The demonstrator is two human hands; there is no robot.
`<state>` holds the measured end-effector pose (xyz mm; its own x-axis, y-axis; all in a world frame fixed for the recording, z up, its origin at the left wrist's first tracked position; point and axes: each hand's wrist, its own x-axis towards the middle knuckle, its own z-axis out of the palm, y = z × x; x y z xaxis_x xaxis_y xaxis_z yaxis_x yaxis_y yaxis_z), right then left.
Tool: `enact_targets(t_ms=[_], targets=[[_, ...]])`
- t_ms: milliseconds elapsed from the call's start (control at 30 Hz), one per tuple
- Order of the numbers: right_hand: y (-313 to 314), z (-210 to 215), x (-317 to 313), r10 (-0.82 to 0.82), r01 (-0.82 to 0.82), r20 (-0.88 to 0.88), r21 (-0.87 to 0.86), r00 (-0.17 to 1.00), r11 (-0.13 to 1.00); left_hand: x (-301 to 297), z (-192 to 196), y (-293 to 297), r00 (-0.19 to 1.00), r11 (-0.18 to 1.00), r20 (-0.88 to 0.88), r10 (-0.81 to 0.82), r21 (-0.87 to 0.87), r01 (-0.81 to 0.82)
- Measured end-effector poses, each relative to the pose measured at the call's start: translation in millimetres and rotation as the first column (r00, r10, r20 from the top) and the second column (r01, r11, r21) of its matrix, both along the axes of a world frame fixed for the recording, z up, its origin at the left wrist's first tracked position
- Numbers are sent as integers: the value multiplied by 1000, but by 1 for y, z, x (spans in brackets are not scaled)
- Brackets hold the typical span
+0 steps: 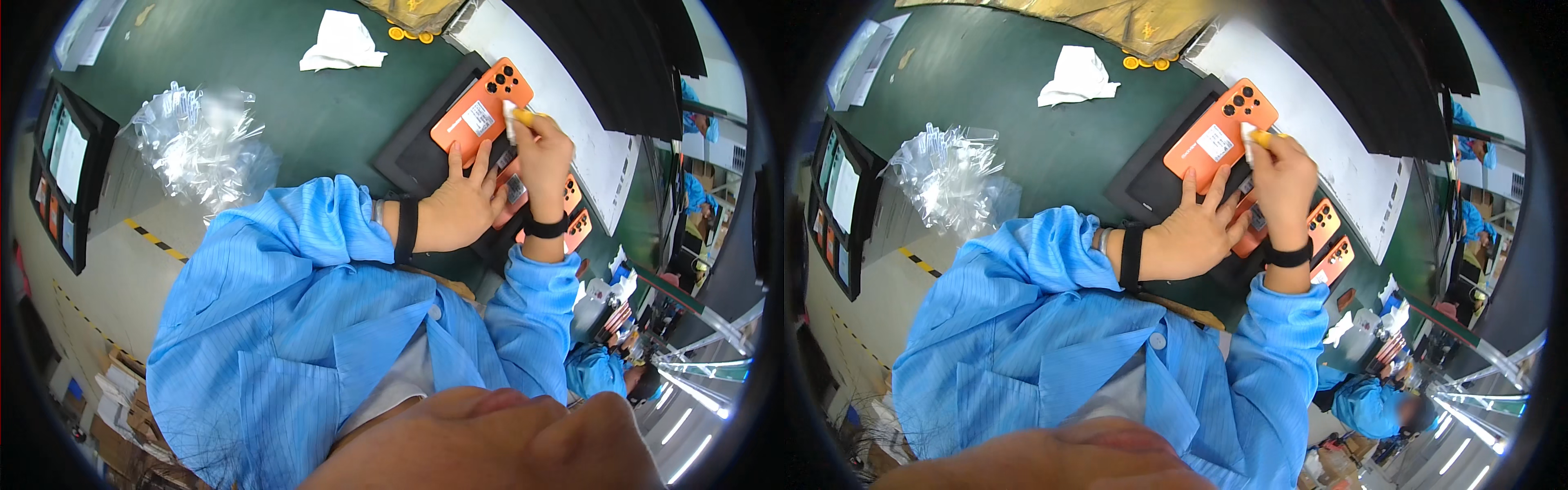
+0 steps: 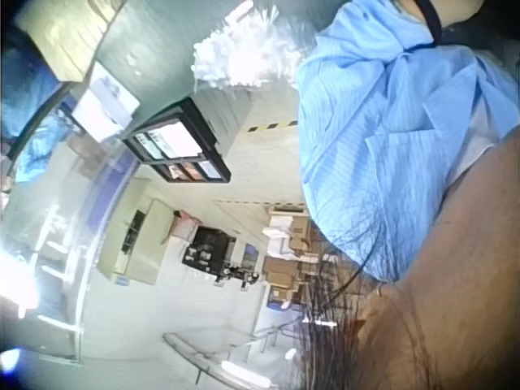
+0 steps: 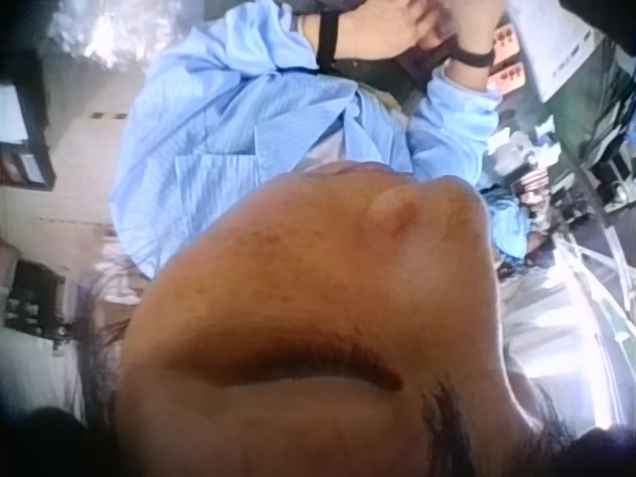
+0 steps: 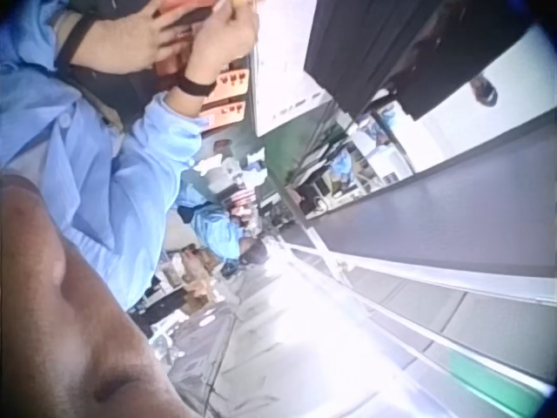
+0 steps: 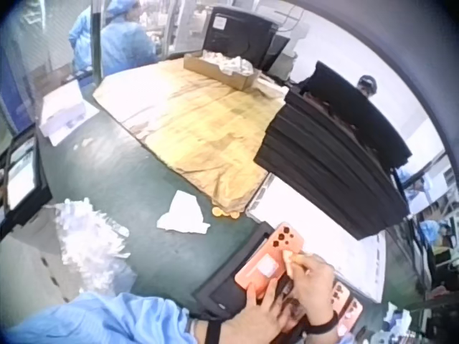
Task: Wiping the backs and edges of several orange smartphones with a yellow cloth at a factory workbench.
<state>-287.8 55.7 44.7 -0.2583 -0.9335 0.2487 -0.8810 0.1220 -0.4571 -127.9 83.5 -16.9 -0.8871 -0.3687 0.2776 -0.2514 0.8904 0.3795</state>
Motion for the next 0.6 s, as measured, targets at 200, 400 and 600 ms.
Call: enact_targets(t_ms=[200, 400, 600], targets=[[108, 12, -61, -287, 405, 364, -307, 886, 861, -1, 1, -1, 999, 998, -13, -46, -38, 46], [261, -2, -116, -594, 721, 410, -429, 692, 544, -3, 20, -7, 986, 1000, 167, -11, 19, 8], [362, -20, -116, -793, 844, 405, -482, 454, 237, -4, 23, -7, 976, 996, 216, 10, -92, 10]])
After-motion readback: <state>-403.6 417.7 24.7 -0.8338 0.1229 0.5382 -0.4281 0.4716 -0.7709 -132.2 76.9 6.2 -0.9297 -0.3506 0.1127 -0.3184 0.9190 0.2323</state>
